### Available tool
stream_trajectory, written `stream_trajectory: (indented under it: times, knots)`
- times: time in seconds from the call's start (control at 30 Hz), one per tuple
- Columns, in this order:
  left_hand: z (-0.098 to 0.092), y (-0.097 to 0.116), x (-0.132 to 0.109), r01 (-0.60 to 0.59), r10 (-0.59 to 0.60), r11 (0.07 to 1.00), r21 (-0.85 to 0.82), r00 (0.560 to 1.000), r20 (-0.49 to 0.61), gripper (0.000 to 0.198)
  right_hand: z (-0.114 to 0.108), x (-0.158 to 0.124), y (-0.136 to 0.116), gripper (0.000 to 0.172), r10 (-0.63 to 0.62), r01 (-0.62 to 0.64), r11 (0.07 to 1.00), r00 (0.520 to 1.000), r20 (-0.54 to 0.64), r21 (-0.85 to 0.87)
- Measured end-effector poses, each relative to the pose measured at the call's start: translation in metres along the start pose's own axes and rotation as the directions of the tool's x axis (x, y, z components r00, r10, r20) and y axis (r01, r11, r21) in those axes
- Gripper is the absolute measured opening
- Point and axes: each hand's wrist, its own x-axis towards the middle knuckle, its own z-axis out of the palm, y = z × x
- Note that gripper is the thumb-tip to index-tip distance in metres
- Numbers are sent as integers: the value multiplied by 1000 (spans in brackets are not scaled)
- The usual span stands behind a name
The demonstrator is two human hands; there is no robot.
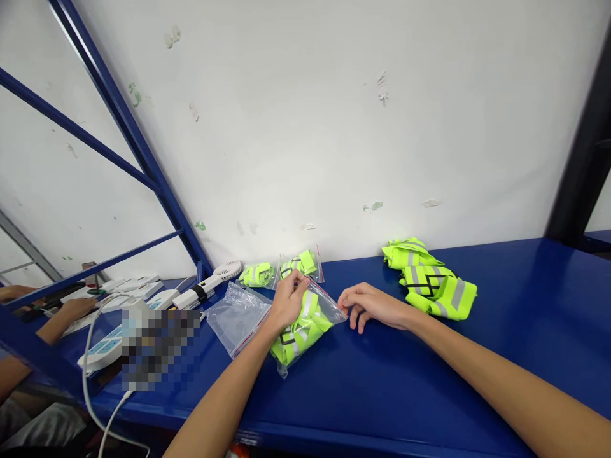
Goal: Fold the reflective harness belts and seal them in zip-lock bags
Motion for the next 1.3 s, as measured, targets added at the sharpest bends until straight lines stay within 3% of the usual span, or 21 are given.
stream_trajectory:
  times: [0.3,0.67,0.8,0.9,1.1,1.3]
  knots:
    - [2,0,0,-12,13,1000,-13,1000,25,20,-5,-2,-1,26,32,-25,995,997,66,-100]
    - [1,2,0,-3,3,999,-52,1000,17,18,-10,-1,3,32,24,-19,986,999,29,-166]
    - [1,2,0,-11,12,999,-42,1000,18,18,-4,3,9,34,-43,39,996,998,-49,-78]
    - [1,2,0,-19,19,1000,-11,1000,24,18,-1,4,10,44,-16,15,1000,998,-63,-18]
    - [1,0,1,-16,15,1000,23,999,44,18,3,0,2,32,44,-51,995,996,-77,-91]
    - [3,-2,2,-9,8,1000,9,998,65,17,7,-1,-4,30,67,-73,994,995,-74,-84]
